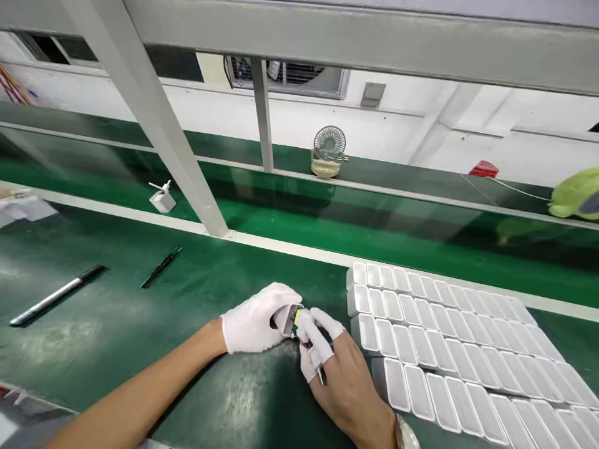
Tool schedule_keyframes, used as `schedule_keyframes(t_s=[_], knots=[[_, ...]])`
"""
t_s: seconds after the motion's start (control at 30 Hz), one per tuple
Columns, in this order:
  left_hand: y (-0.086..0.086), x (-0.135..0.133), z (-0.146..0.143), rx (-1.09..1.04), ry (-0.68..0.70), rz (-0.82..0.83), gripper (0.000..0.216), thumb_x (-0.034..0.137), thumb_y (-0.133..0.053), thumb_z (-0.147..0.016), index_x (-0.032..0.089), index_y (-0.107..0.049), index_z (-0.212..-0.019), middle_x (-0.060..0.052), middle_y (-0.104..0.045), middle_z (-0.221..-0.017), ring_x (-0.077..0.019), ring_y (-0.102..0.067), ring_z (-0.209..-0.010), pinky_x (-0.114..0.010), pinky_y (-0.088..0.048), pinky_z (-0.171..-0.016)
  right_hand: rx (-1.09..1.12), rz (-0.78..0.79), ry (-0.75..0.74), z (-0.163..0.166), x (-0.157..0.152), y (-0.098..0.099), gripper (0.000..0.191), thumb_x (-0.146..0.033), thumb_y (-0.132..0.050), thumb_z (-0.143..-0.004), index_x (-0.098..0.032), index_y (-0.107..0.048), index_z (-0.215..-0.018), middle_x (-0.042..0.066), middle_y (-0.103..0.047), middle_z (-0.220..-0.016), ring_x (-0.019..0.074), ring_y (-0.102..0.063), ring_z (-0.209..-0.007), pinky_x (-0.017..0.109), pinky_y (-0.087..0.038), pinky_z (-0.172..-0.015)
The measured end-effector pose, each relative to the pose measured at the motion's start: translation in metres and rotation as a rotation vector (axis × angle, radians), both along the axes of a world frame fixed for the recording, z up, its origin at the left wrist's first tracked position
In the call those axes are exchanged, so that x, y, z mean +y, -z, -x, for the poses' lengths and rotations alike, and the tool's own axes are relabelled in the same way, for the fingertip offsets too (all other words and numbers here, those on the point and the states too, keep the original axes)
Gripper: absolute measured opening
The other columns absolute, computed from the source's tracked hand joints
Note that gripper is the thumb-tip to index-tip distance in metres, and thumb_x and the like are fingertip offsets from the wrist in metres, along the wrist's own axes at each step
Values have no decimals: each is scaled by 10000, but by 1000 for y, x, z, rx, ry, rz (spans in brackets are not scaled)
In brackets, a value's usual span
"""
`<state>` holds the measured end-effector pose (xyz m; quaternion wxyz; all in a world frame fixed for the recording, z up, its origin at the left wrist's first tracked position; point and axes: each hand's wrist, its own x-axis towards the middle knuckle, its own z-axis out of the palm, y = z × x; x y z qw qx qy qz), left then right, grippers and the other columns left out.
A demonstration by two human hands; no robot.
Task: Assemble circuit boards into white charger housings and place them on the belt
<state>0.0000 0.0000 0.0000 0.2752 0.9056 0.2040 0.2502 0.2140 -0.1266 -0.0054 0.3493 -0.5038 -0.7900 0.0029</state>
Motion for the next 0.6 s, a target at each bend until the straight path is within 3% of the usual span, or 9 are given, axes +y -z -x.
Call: schedule_keyframes(t_s=[0.17, 0.6], knots=[[-6, -1, -3, -5, 5, 5, 550, 131, -652, -768, 216, -478, -1282, -105, -605, -1178, -263, -573, -1124, -410, -529, -949, 5, 22, 2, 1, 0, 0, 632, -112, -604, -911, -181, -384, -1499, 161, -475, -1444, 281, -519, -1298, 443, -535, -1018], [1, -2, -1, -25, 5, 90, 621, 79, -645, -715, 219, -485, -1299, -93, -594, -1216, -241, -568, -1168, -392, -521, -991, 45, 64, -35, 0, 0, 2, 636, -104, -590, -923, -190, -363, -1511, 164, -462, -1456, 282, -506, -1322, 452, -531, -1045]])
